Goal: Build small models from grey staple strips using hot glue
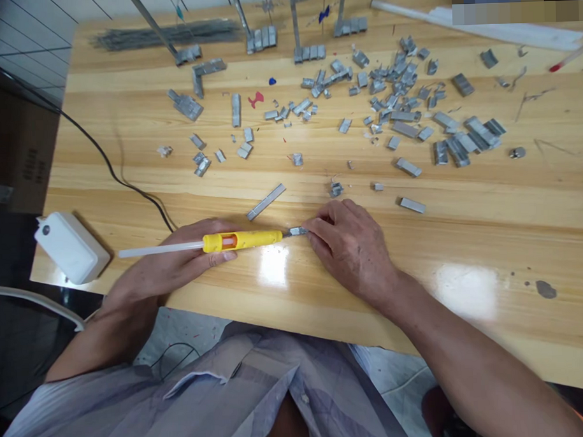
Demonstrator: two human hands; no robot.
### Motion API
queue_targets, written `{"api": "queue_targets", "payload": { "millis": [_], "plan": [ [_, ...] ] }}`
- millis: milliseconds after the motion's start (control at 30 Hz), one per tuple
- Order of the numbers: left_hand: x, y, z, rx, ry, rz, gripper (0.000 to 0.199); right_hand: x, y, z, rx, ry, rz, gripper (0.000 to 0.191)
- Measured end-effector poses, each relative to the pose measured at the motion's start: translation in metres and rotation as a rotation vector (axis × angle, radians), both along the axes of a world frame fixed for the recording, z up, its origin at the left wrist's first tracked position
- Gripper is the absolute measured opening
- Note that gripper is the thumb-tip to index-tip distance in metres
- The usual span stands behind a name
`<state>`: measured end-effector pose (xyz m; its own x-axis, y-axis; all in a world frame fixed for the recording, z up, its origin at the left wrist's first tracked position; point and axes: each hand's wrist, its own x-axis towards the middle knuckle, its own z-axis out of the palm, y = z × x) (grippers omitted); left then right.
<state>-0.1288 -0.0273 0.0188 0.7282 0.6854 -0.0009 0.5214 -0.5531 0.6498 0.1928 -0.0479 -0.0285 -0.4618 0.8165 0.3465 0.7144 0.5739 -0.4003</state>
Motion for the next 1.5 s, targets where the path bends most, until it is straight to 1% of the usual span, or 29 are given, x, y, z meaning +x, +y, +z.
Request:
{"api": "queue_targets", "payload": {
  "millis": [167,400,667,767,967,1100,1333,1500],
  "plan": [
    [0.0011,-0.0001,0.0021,0.003,-0.001,-0.012,0.014,-0.0006,0.0006,-0.0016,0.005,0.001,-0.009,0.015],
    [0.0047,0.0002,0.0035,-0.007,-0.01,-0.015,0.015,-0.0011,0.0004,-0.0006,0.003,-0.002,0.005,0.016],
    [0.0039,-0.0002,0.0062,-0.061,0.023,0.02,0.023,-0.0016,0.0006,-0.0009,0.012,0.003,-0.006,0.014],
    [0.0042,0.0002,0.0068,-0.066,0.025,0.015,0.025,-0.0018,0.0007,-0.0004,0.008,0.005,-0.002,0.014],
    [0.0055,-0.0002,0.0059,-0.067,-0.002,0.019,0.023,-0.0017,0.0001,-0.0008,0.015,0.004,-0.006,0.014],
    [0.0037,-0.0013,0.0042,-0.066,0.016,0.027,0.023,-0.0014,0.0001,-0.002,0.016,0.002,-0.008,0.015],
    [0.0027,-0.001,0.0018,-0.035,-0.006,0.006,0.015,-0.0008,-0.0002,-0.0006,-0.034,-0.007,-0.014,0.017],
    [0.0038,-0.0023,0.0014,-0.039,0.03,0.03,0.02,-0.0006,-0.0001,0.0001,-0.047,-0.004,-0.008,0.017]
  ]
}}
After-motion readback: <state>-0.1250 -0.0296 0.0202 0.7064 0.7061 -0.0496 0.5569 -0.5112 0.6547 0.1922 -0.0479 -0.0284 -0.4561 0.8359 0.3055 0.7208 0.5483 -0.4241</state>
